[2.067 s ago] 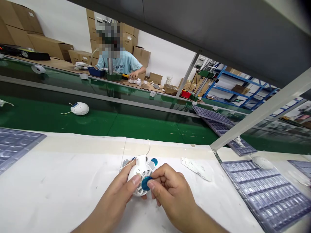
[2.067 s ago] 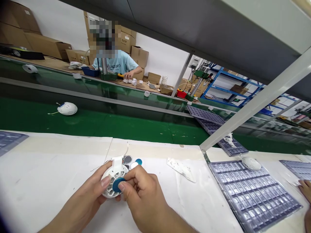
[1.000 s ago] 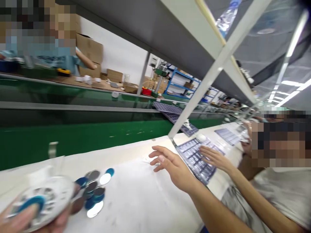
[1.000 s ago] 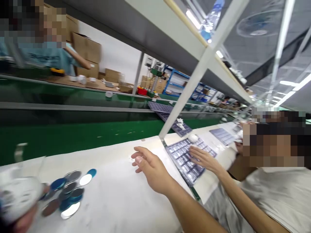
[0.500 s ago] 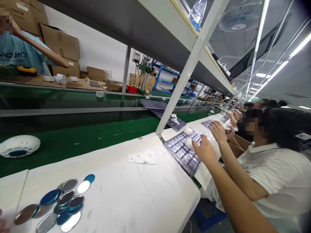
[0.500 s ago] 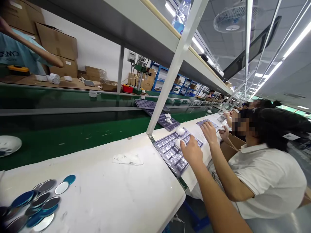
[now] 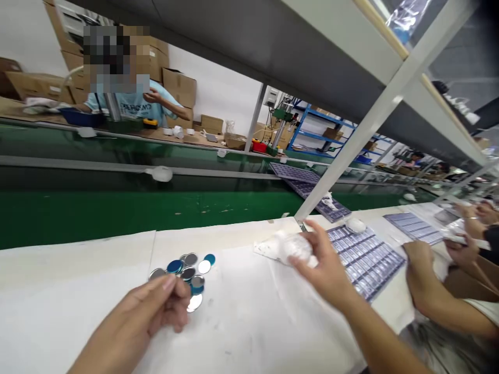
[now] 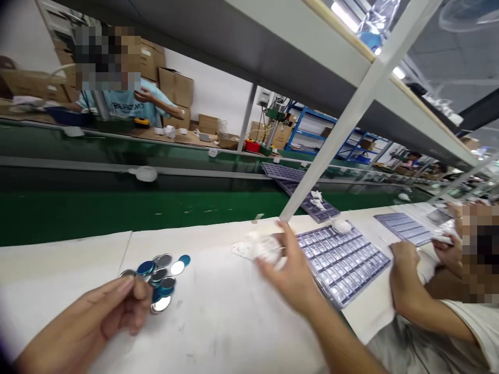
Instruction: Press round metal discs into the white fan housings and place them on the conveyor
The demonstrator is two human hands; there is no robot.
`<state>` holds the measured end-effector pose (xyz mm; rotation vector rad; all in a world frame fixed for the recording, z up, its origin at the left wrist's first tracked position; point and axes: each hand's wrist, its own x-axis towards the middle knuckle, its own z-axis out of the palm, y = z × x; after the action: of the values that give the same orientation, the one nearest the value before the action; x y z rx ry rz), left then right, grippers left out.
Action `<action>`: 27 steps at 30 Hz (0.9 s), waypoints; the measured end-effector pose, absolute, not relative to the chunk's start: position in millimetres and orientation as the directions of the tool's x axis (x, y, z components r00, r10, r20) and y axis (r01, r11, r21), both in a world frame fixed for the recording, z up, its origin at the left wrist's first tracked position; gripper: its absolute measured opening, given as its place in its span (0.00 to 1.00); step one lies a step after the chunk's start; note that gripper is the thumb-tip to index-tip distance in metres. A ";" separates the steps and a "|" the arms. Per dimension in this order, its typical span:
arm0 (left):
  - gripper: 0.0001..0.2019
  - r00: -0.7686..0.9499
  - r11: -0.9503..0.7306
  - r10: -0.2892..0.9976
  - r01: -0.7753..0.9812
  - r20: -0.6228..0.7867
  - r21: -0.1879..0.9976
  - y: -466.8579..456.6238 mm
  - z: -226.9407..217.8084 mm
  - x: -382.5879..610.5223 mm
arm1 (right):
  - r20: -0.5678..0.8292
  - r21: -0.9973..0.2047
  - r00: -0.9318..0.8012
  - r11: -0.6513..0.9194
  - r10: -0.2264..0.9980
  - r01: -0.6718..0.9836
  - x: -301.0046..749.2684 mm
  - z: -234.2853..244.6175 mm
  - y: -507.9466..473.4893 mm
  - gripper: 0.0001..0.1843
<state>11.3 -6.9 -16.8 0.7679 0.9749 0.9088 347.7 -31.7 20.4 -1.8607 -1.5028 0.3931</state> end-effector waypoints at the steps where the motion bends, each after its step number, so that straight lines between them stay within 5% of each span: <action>1: 0.14 0.341 0.449 0.871 -0.261 -0.354 0.854 -11.1 -15.0 16.3 | 0.189 -0.753 0.125 0.063 0.974 0.655 312.8 18.8 -32.0 0.49; 6: 0.20 0.300 0.516 0.857 -0.508 -0.419 0.690 -21.0 -2.7 26.7 | 0.232 -0.812 -0.346 0.377 0.909 0.445 200.6 9.6 -5.6 0.47; 11: 0.16 0.151 0.457 0.878 -0.549 -0.455 0.700 -11.1 3.6 13.2 | 0.102 -0.727 -0.310 0.283 0.945 0.625 216.0 -6.8 39.4 0.16; 21: 0.20 0.172 0.419 0.906 -0.501 -0.387 0.757 -15.8 2.9 15.7 | -0.081 -0.662 -0.278 0.157 0.957 0.733 233.1 -14.9 40.0 0.06; 24: 0.22 0.155 0.387 0.921 -0.464 -0.357 0.797 -18.6 3.7 18.4 | -0.052 -0.779 -0.243 0.113 0.969 0.616 233.2 0.2 22.6 0.05; 27: 0.20 0.129 0.342 0.940 -0.407 -0.317 0.847 -21.7 1.0 22.4 | -0.036 -0.950 -0.288 0.056 0.957 0.306 221.9 12.5 -2.6 0.05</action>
<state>22.4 -21.7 1.0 0.6718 0.9916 1.0936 221.9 -2.6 12.5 -1.2793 -1.6737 1.2510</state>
